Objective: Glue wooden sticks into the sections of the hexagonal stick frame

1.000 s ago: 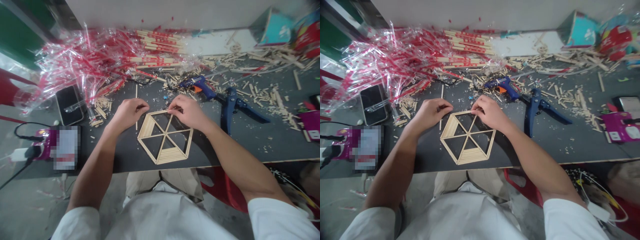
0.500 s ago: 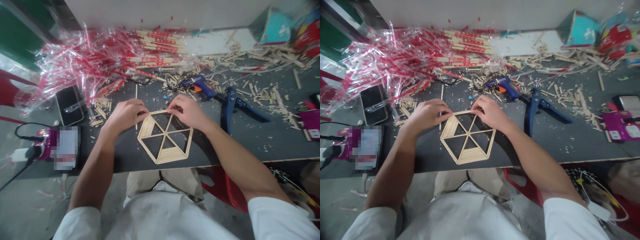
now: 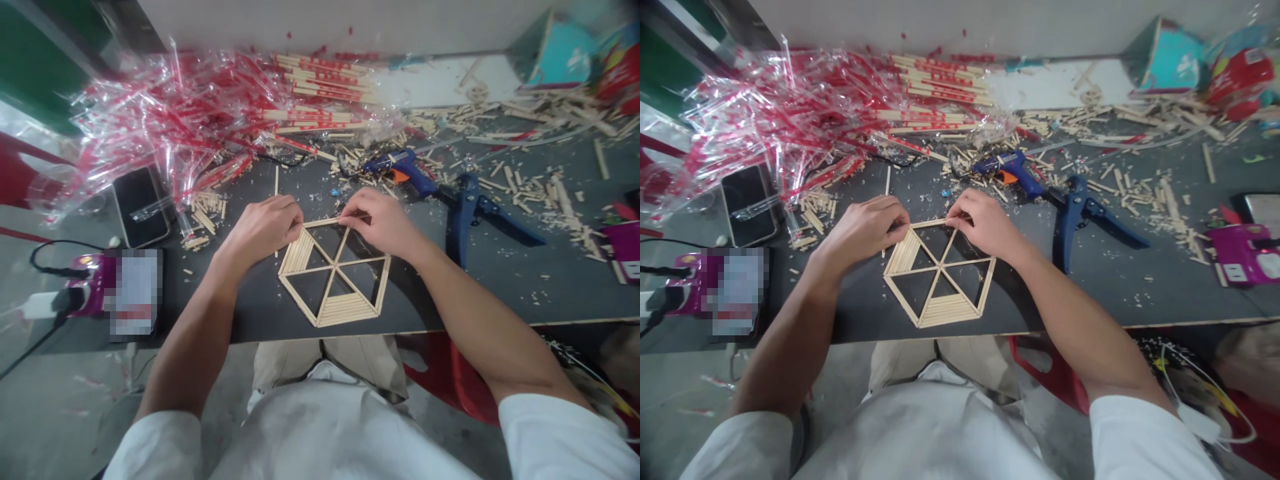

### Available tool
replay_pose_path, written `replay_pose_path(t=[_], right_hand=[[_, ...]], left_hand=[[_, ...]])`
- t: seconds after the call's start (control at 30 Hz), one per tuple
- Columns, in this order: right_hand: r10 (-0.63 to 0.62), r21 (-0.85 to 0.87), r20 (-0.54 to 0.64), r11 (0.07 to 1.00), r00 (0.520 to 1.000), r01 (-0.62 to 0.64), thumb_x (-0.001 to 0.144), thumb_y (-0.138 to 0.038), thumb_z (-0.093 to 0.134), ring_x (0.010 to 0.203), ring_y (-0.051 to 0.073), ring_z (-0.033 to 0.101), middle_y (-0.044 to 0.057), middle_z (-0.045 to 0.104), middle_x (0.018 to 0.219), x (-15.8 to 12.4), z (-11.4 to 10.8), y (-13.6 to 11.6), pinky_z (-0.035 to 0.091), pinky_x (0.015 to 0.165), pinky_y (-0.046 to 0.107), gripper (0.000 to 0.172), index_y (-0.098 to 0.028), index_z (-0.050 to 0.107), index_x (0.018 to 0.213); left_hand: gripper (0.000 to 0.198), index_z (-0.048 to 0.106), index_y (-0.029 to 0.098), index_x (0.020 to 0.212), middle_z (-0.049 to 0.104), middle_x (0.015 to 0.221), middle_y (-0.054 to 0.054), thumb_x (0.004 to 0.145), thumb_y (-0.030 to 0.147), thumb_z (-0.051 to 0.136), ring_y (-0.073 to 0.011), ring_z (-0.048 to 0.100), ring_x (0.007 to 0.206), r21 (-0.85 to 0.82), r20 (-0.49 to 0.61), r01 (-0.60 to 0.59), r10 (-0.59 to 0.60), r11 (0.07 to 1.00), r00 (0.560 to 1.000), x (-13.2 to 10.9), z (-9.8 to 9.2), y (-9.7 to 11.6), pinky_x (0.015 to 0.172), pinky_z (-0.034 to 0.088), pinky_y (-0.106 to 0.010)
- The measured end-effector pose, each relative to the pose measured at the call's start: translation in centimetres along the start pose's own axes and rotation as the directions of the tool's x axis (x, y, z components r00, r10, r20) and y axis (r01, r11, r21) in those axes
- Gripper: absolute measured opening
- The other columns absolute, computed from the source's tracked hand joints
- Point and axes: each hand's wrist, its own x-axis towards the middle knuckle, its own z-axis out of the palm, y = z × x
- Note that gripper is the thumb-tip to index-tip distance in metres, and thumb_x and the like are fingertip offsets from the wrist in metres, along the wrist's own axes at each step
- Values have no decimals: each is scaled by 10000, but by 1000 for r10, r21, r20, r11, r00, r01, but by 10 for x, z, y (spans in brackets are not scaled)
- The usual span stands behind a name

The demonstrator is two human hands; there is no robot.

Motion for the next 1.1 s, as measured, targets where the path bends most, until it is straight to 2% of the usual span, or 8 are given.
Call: replay_pose_path(t=[0.1,0.2,0.3,0.4,0.5,0.63,0.77,1.1], right_hand=[[0,2,2,1000,1000,0,964,-279,691,850,221,654,69,664,940,0,0,1,533,797,387,114,-209,700,875],[-5,1,4,1000,1000,5,965,-301,696,858,224,653,70,672,950,0,1,2,532,800,388,129,-211,702,872],[-4,1,1,1000,1000,4,964,-323,705,850,221,649,67,675,949,0,1,2,530,795,383,147,-214,704,865],[0,-8,5,1000,1000,0,965,-306,703,838,216,647,65,676,951,1,1,2,527,793,381,127,-214,709,877],[-10,-18,6,1000,1000,11,964,-292,703,848,219,647,69,680,951,1,0,1,522,801,385,116,-211,713,882],[-10,-21,-2,1000,1000,10,962,-287,704,830,215,641,64,670,925,1,0,-1,520,778,378,119,-213,708,869],[-7,-14,-12,1000,1000,7,959,-297,709,830,214,643,64,663,923,0,0,-1,527,772,379,130,-214,705,859],[28,36,-38,999,999,-27,966,-469,704,804,219,639,70,673,900,1,4,-1,521,748,380,287,-215,721,833]], left_hand=[[140,653,169,924,694,936,-53,938,184,514,-162,619,808,-111,0,12,-12,994,1000,0,3,-3,673,411,-275],[89,609,177,960,674,954,-46,936,204,528,-138,585,765,-232,-93,33,-56,972,994,0,7,-9,713,434,-268],[101,575,190,987,640,863,-30,980,222,479,-142,551,717,-257,-196,119,-172,959,965,1,10,-13,679,403,-272],[245,572,200,916,597,743,-17,1055,305,399,-153,509,646,-220,-175,208,-248,953,953,3,10,-12,631,344,-291],[316,608,193,872,635,762,-31,1061,373,430,-162,540,677,-212,-124,190,-219,959,968,4,9,-9,653,361,-294],[253,685,177,972,724,928,-55,1032,339,501,-175,623,802,-270,-103,85,-116,959,988,4,10,-6,761,438,-295],[271,720,172,1013,756,998,-72,1037,339,507,-198,665,877,-277,-57,74,-94,958,994,3,12,-8,808,466,-311],[273,759,183,1058,757,1095,-79,1058,318,522,-212,682,996,-204,-108,40,-63,978,992,5,16,11,776,480,-299]])
